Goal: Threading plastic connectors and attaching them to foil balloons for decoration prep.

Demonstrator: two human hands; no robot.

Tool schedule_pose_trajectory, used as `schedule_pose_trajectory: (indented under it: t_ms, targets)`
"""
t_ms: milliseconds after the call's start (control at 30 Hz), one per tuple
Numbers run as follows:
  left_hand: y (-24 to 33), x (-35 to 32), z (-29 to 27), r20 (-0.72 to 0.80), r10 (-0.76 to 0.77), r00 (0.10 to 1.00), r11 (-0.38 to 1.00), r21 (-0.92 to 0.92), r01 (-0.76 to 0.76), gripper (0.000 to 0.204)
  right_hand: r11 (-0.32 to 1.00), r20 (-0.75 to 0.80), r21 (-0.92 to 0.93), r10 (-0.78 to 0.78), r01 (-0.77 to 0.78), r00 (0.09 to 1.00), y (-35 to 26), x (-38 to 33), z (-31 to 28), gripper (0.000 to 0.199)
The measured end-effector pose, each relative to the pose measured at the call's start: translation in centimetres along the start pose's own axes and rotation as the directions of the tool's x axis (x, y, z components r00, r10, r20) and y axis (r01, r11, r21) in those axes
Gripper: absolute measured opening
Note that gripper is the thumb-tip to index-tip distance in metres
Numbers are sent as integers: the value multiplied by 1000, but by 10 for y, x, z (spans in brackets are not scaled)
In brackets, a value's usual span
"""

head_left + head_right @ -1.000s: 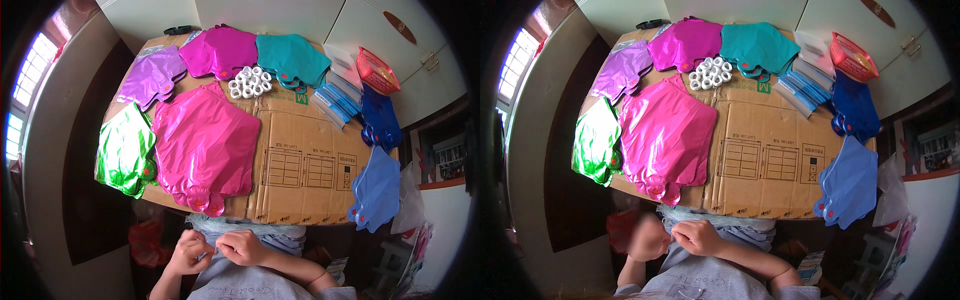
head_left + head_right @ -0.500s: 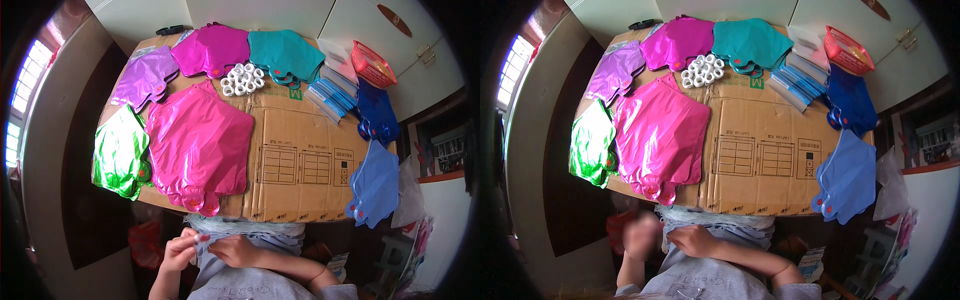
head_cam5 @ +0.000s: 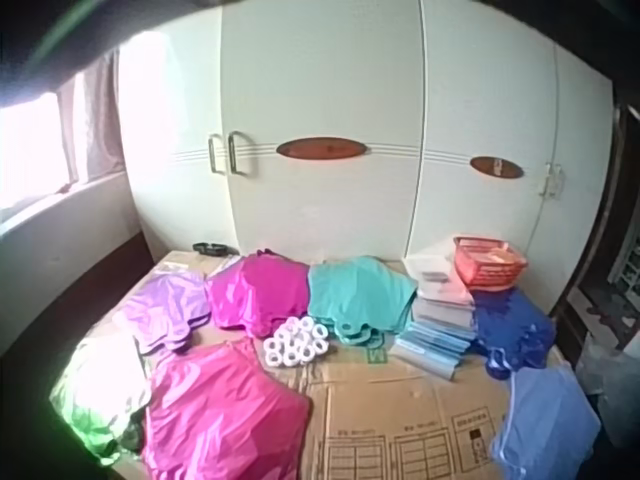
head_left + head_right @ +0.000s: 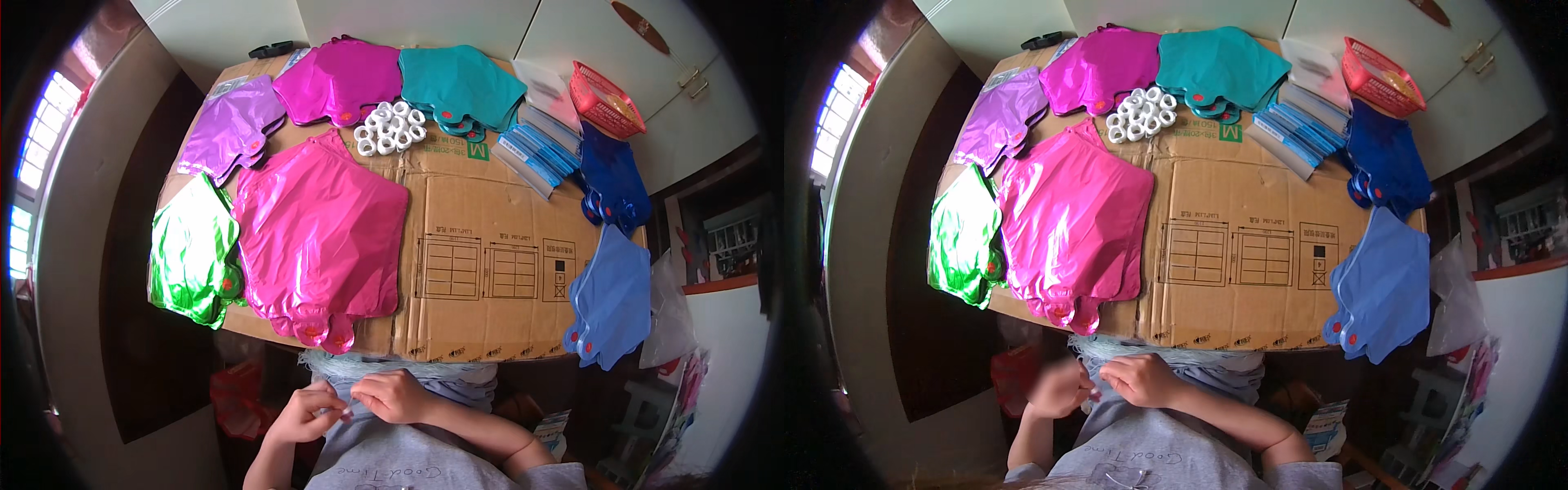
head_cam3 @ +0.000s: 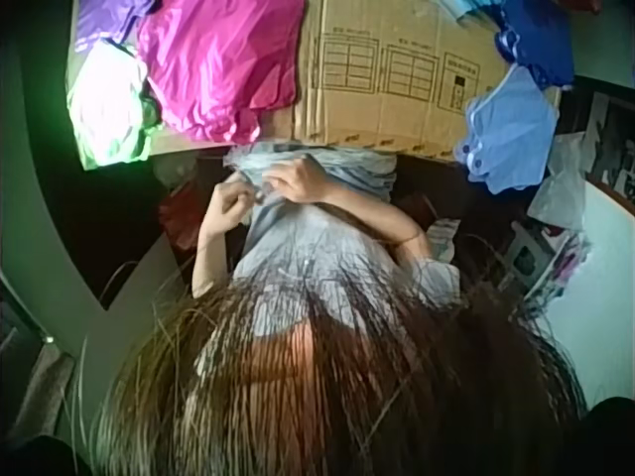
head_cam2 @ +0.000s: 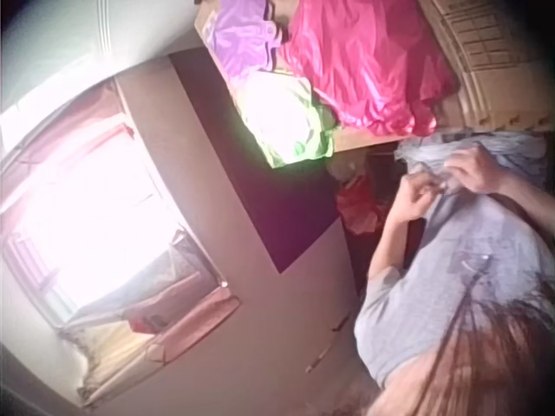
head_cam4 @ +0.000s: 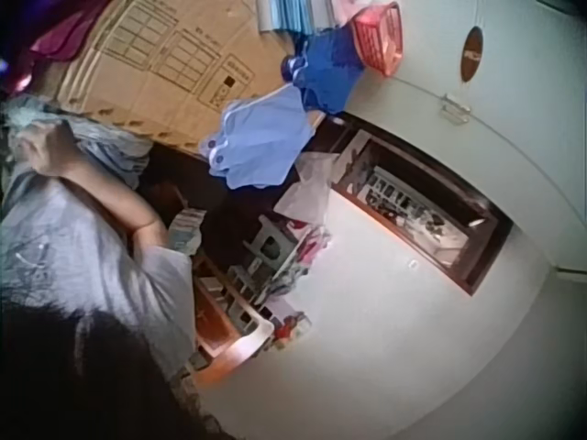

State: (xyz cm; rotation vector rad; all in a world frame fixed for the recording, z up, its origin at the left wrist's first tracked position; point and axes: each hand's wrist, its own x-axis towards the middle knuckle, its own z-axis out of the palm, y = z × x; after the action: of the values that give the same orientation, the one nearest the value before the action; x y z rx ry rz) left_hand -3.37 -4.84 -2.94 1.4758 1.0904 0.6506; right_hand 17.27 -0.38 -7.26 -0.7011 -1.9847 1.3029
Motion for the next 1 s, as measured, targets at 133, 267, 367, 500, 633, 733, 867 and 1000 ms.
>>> schedule_pose_trajectory:
  t_ms: [133, 267, 367, 500, 633, 733, 867, 1000]
  targets:
    - [-5, 6, 22, -388, -246, 888, 742, -665, -85, 12, 998, -1, -60, -13, 13, 1000, -4, -8, 12, 6]
    - [1, 10, 10, -184, 37, 982, 971, 240, 9, 11, 997, -51, -75, 18, -22, 999, -14, 0, -9, 5]
    - [4, 11, -1, 31, -57, 998, 966, -252, 63, 7, 997, -49, -73, 34, -38, 998, 7, -7, 2, 5]
    - [-4, 7, 20, -319, -236, 918, 597, -793, -123, 24, 989, -6, -149, 4, -5, 1000, -5, -11, 11, 6]
    - [14, 21, 5, 30, 125, 992, 792, 599, -118, 12, 981, -46, -189, 29, -37, 999, -3, -13, -7, 7]
    - [-10, 9, -4, 158, 27, 987, 1000, -16, -25, 14, 990, -87, -117, 72, -82, 994, 9, -19, -10, 9]
    - [-10, 7, 22, -341, -163, 926, 649, -744, -160, 20, 991, -6, -137, 6, -7, 1000, 8, -24, -4, 8]
    - [2, 22, 9, -71, 108, 992, 944, 319, -80, 18, 990, -38, -137, -22, 17, 999, -17, -15, -19, 8]
